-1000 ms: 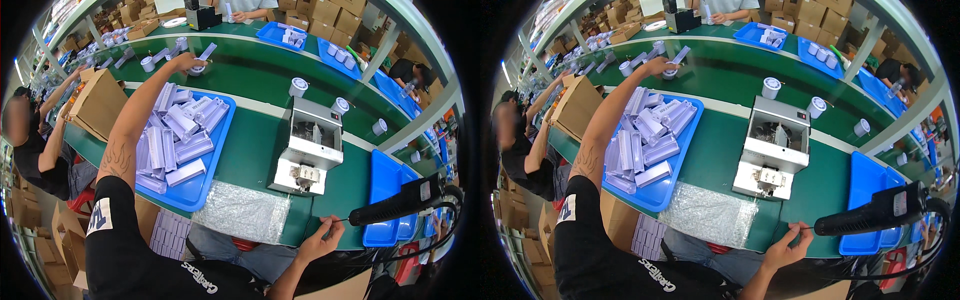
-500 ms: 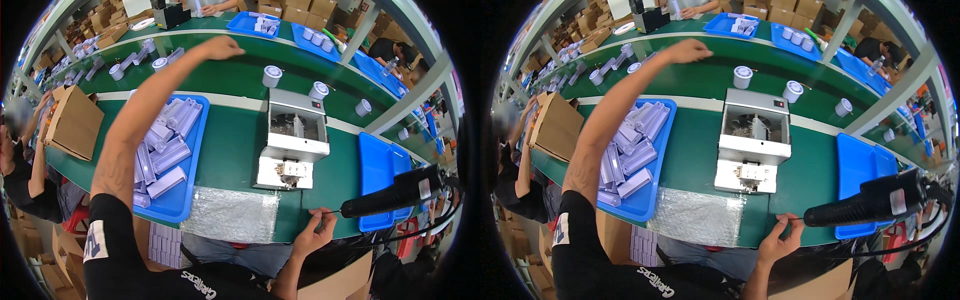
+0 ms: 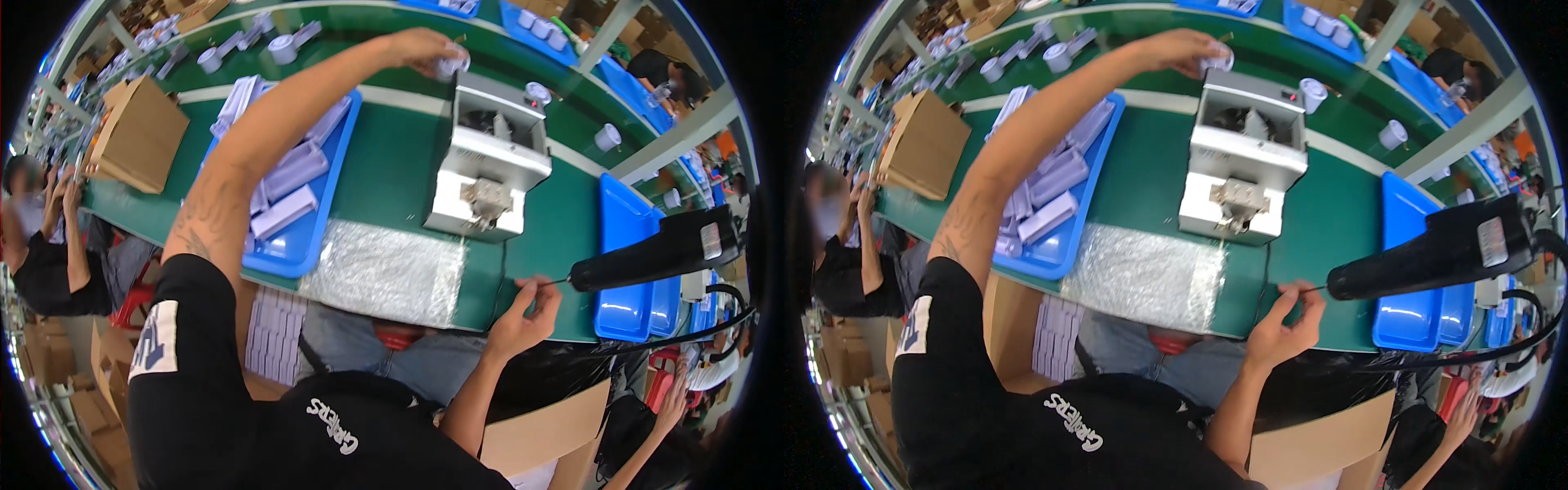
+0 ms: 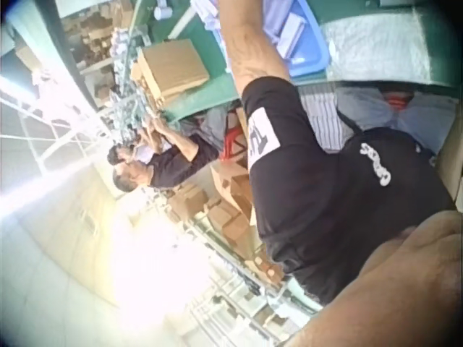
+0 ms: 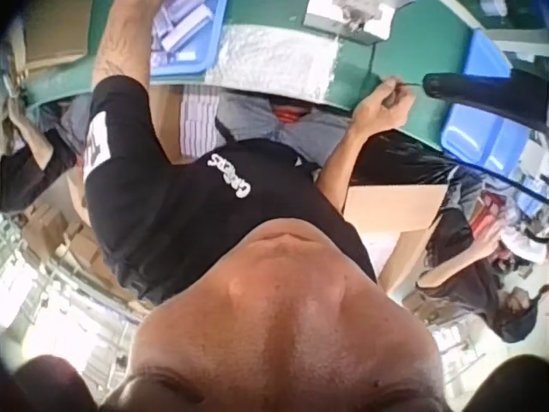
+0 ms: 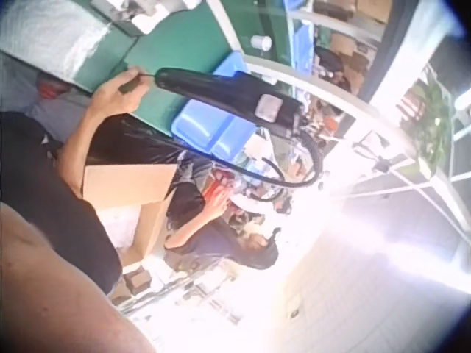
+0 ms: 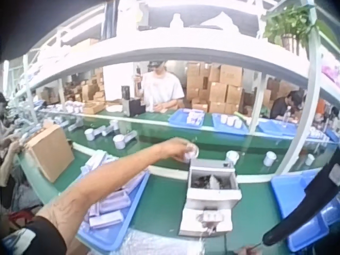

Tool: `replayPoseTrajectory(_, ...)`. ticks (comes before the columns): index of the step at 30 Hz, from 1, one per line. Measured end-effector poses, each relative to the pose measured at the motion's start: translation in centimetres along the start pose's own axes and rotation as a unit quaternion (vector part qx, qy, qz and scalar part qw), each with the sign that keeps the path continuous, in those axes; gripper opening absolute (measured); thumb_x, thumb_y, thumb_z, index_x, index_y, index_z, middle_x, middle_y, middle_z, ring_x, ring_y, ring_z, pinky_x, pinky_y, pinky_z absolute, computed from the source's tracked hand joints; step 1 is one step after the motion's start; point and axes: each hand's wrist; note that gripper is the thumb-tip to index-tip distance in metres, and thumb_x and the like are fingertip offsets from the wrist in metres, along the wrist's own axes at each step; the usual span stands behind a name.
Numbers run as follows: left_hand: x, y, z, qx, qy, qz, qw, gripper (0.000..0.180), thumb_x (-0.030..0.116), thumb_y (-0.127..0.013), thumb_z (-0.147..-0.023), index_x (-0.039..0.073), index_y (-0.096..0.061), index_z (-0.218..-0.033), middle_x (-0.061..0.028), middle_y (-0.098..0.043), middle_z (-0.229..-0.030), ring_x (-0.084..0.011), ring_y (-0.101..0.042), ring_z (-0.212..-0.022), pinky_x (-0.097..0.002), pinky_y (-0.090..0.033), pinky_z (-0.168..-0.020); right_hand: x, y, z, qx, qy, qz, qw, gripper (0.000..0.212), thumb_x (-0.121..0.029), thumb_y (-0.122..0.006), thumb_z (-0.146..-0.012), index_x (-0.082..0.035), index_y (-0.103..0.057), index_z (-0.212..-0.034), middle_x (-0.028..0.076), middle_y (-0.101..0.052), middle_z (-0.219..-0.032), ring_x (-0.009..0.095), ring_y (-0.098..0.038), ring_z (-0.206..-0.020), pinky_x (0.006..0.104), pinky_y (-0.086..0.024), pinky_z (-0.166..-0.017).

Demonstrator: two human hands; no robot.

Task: Assembling small handheld electric fans using an electric screwdriver and packing them into boxes.

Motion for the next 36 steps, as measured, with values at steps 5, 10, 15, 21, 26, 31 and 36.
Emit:
replayPoseTrajectory(5, 2.7, 2.9, 12.5, -0.010, 0.014, 0.375, 0.927, 0.037, 0.039, -0.068, -0.103, 0.011, -0.063, -0.127, -0.0084, -0.068, -0.123, -0.0240, -0.065, -0.115, -0.0386, -0.055, -0.089, -0.5, -0.8, -0.3, 0.011, 0.023, -0.035, 0.999, 0.017, -0.005, -0.059, -0.100, 0.007, -0.064, -0.111, 0.013, -0.069, -0.101, 0.023, -0.067, -0.095, 0.0354, -0.053, -0.090)
replayPoseTrajectory(10, 5.7, -1.2, 31.4, 0.075, -0.093, 0.325, 0.938, 0.060, 0.050, -0.055, -0.107, 0.009, -0.049, -0.151, -0.0165, -0.059, -0.143, -0.0272, -0.063, -0.125, -0.0395, -0.057, -0.097, -3.9, -1.0, 1.8, 0.098, 0.109, -0.097, 0.984, 0.023, 0.002, -0.061, -0.096, 0.008, -0.065, -0.119, 0.014, -0.070, -0.109, 0.024, -0.068, -0.098, 0.0362, -0.054, -0.091)
replayPoseTrajectory(15, -0.9, -4.3, 43.9, 0.161, -0.228, 0.444, 0.852, 0.058, 0.050, -0.055, -0.107, 0.011, -0.049, -0.150, -0.0284, -0.051, -0.149, -0.0409, -0.060, -0.128, -0.0485, -0.059, -0.095, -12.2, -9.1, 2.1, -0.354, 0.194, -0.208, 0.891, 0.020, 0.006, -0.070, -0.089, -0.001, -0.073, -0.108, 0.013, -0.067, -0.093, 0.028, -0.069, -0.080, 0.0329, -0.054, -0.073)
replayPoseTrajectory(21, -4.0, -9.8, 48.0, 0.140, -0.290, 0.355, 0.877, 0.048, 0.038, -0.088, -0.083, 0.016, -0.069, -0.122, -0.0351, -0.054, -0.136, -0.0460, -0.060, -0.123, -0.0554, -0.054, -0.099, -15.3, -18.9, 3.3, -0.432, 0.399, -0.037, 0.808, 0.025, -0.007, -0.079, -0.082, -0.005, -0.073, -0.106, 0.012, -0.062, -0.104, 0.035, -0.068, -0.093, 0.0461, -0.055, -0.079)
replayPoseTrajectory(26, -2.9, -11.6, 47.3, 0.011, -0.251, 0.331, 0.910, 0.032, 0.009, -0.089, -0.075, -0.001, -0.081, -0.104, -0.0362, -0.053, -0.141, -0.0431, -0.057, -0.126, -0.0504, -0.040, -0.110, -16.0, -19.8, 2.7, -0.463, 0.391, -0.051, 0.794, 0.026, -0.007, -0.081, -0.080, -0.005, -0.072, -0.104, 0.010, -0.062, -0.108, 0.035, -0.068, -0.097, 0.0457, -0.055, -0.082)
replayPoseTrajectory(31, -2.1, -14.0, 43.6, -0.005, -0.218, 0.272, 0.937, 0.031, 0.004, -0.086, -0.077, 0.000, -0.082, -0.107, -0.0272, -0.057, -0.141, -0.0370, -0.057, -0.128, -0.0473, -0.041, -0.112, -14.8, -14.5, -2.5, -0.463, 0.247, -0.151, 0.838, 0.033, -0.013, -0.085, -0.080, -0.006, -0.070, -0.108, 0.009, -0.071, -0.106, 0.028, -0.070, -0.081, 0.0412, -0.056, -0.074)
replayPoseTrajectory(36, -0.2, -18.0, 37.9, 0.132, -0.134, 0.118, 0.975, 0.022, 0.008, -0.078, -0.090, 0.006, -0.082, -0.111, -0.0153, -0.060, -0.136, -0.0264, -0.059, -0.126, -0.0381, -0.045, -0.108, -11.3, -4.9, -4.0, -0.340, 0.013, -0.257, 0.905, 0.033, -0.007, -0.079, -0.093, -0.001, -0.063, -0.121, 0.009, -0.075, -0.108, 0.010, -0.069, -0.084, 0.0221, -0.051, -0.061)
Point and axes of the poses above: each hand's wrist, its own z-axis away from the middle knuckle, its own y-axis out of the back of the hand, x = y × z
